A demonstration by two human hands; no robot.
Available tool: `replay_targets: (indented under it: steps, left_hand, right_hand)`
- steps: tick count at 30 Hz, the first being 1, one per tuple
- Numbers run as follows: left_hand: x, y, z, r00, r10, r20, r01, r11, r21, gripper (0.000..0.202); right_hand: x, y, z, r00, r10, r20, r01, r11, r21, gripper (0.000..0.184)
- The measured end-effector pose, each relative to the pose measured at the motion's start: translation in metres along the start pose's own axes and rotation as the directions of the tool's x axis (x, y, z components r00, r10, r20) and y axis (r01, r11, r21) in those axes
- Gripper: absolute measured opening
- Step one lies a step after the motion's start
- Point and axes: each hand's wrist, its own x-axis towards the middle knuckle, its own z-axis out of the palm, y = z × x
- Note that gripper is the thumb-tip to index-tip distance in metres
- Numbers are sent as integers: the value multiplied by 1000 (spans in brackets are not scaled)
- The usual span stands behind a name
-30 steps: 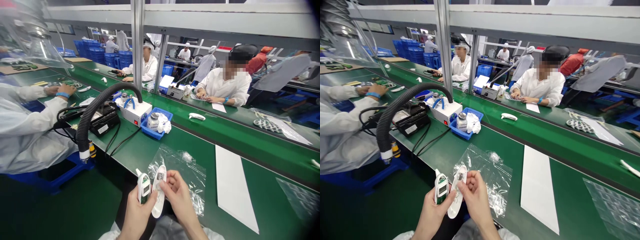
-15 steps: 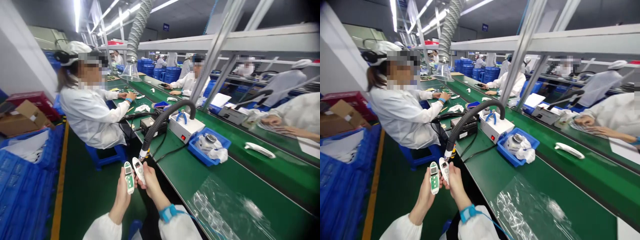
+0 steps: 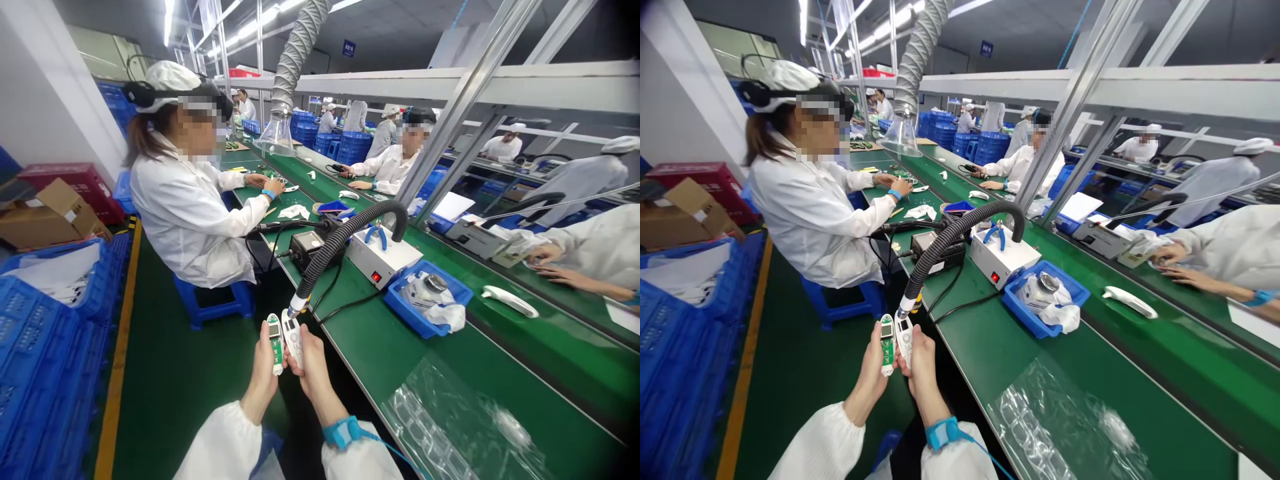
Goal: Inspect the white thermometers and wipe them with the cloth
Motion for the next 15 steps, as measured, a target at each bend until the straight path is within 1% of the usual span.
replay_targets:
  steps: [3, 5, 6, 7, 9, 11, 13, 15]
  left_hand:
    - [5, 8, -7, 998, 38, -48, -40, 999, -36, 54]
    - [1, 8, -9, 998, 47, -43, -49, 998, -49, 53]
    - [-4, 6, -9, 999, 44, -33, -45, 998, -50, 53]
    - [-10, 3, -8, 999, 33, -17, -34, 998, -49, 52]
    - [-28, -7, -4, 1000, -12, 27, 13, 999, -39, 51]
    - [-50, -18, 0, 993, -77, 85, 79, 997, -19, 51]
    - [-72, -26, 4, 974, -154, 166, 156, 988, 5, 51]
    - [-92, -30, 9, 935, -223, 274, 226, 974, 23, 51]
  right_hand:
    - [5, -3, 16, 1000, 12, 23, -12, 1000, -20, 49]
    - [2, -4, 19, 1000, 16, 24, -16, 1000, -20, 49]
    - [-2, -4, 16, 1000, 16, 18, -15, 1000, -15, 49]
    - [-8, -4, 11, 1000, 13, 4, -13, 1000, -11, 50]
    - [-28, -5, -6, 1000, 18, -21, -18, 1000, 24, 53]
    - [-54, -7, -27, 999, 32, -11, -30, 991, 133, 53]
    - [-85, -11, -46, 999, 41, 27, -47, 955, 293, 51]
    - [-115, -16, -61, 998, 31, 54, -51, 904, 424, 49]
